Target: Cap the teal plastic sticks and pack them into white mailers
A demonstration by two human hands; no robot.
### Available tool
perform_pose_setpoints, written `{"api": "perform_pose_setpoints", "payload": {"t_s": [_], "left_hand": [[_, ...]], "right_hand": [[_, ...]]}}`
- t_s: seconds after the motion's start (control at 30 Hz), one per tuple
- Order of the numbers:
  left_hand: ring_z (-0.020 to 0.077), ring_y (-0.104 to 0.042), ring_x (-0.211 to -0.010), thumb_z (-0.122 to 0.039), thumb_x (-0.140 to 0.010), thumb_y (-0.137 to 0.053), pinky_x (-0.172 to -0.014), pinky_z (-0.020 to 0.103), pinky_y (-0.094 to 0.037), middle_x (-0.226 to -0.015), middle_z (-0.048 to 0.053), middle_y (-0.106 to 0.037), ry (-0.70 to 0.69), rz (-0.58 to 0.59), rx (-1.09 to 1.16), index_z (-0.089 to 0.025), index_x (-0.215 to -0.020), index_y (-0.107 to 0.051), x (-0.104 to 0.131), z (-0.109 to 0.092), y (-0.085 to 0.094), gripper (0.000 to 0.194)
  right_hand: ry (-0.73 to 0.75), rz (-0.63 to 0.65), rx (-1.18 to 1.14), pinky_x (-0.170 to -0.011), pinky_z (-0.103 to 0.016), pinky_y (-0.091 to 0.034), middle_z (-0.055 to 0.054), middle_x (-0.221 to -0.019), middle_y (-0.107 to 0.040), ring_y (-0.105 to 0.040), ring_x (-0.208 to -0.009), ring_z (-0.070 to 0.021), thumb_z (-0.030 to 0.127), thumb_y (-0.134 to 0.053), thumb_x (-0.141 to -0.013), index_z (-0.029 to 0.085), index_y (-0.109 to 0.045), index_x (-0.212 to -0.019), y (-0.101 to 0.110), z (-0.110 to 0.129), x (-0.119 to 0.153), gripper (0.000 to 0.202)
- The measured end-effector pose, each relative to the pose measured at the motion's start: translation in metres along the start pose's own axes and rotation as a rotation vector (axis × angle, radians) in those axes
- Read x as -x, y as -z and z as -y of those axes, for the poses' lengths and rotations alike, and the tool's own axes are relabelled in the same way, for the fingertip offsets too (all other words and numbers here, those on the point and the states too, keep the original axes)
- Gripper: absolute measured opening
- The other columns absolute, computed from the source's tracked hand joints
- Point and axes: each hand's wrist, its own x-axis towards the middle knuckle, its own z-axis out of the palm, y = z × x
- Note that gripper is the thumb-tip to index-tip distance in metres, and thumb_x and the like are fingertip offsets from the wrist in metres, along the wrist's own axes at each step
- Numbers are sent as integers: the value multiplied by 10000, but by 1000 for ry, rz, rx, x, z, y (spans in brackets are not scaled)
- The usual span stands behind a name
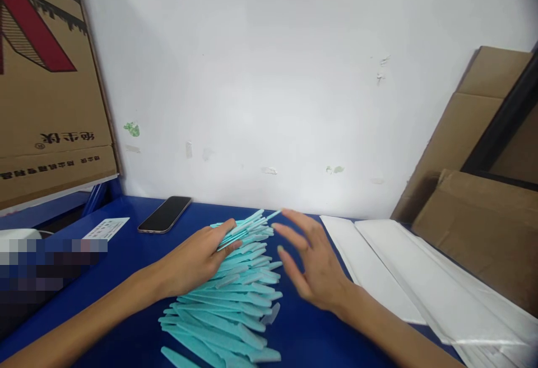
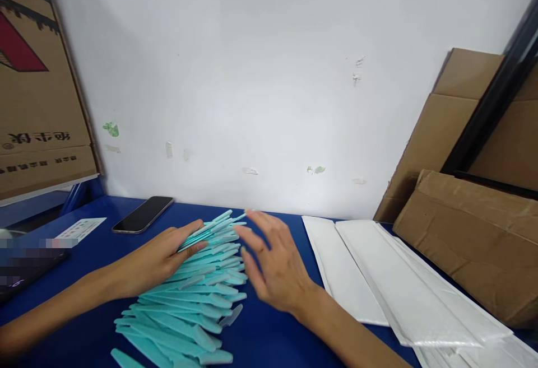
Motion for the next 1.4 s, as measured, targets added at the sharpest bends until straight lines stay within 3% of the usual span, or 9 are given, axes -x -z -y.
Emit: {"api": "perform_pose_setpoints", "payload": {"t_s": [0.1,0.3,0.4,0.63,0.8,0.93,1.13,1.23,1.4], "left_hand": [[260,-685,-910,-503,-1036,-353,-774,334,-498,-1017,61,-725,-48,24,54,-242,-1256,-535,0,-6,-1,387],[213,-674,-771,-404,-1037,-384,-721,297,-491,-923,26,-727,-138,72,173,-246,-1287,-532,1,-21,4,331],[208,-673,-826,-402,-1038,-383,-716,285,-493,-992,32,-729,-140,82,265,-249,-1316,-527,0,-28,8,349],[124,-502,-529,-409,-1002,-423,-533,233,-422,-762,-16,-686,-119,46,293,-200,-1205,-605,0,-29,5,343],[166,-593,-659,-446,-970,-506,-615,246,-480,-819,9,-702,-104,50,319,-192,-1083,-661,-4,-25,5,318],[197,-627,-787,-452,-971,-527,-734,257,-493,-833,7,-686,-75,-232,366,-199,-895,-659,-7,-20,11,296],[105,-329,-457,-480,-938,-563,-447,245,-295,-492,-58,-351,105,-807,592,-222,-563,-366,-11,-1,16,496],[104,-332,-470,-478,-943,-562,-458,251,-303,-520,-59,-344,97,-895,688,-227,-576,-341,-14,12,12,496],[99,-330,-478,-452,-967,-518,-446,237,-302,-557,-64,-312,149,-871,696,-231,-616,-335,-21,35,-7,453]], "right_hand": [[237,102,139,-1200,-534,-280,-124,-1622,-339,-248,-1509,-301,180,-493,-967,175,-314,-1550,4,22,-5,611],[258,231,287,-1231,-516,-224,-97,-1669,-212,-159,-1536,-294,206,-414,-999,52,-240,-1579,1,32,-9,624],[247,240,302,-1235,-520,-203,-93,-1677,-178,-138,-1539,-303,198,-428,-989,52,-231,-1583,-1,29,-8,642],[256,228,292,-1226,-540,-222,-107,-1675,-198,-117,-1545,-317,130,-523,-911,121,-245,-1591,-7,26,-5,735],[279,150,245,-1211,-556,-242,-139,-1653,-266,-169,-1539,-302,113,-528,-892,191,-342,-1541,-3,20,-1,680],[262,65,174,-1202,-570,-242,-183,-1622,-314,-214,-1527,-313,104,-536,-877,195,-403,-1463,2,20,1,608],[291,120,131,-1202,-543,-238,-176,-1585,-385,-213,-1528,-287,103,-513,-872,201,-447,-1407,-1,23,3,547],[267,173,120,-1206,-533,-231,-171,-1592,-377,-200,-1532,-273,95,-499,-867,197,-466,-1390,-3,21,3,534],[240,234,93,-1207,-536,-238,-180,-1601,-357,-215,-1526,-268,90,-493,-876,181,-478,-1377,-6,17,4,509]]}}
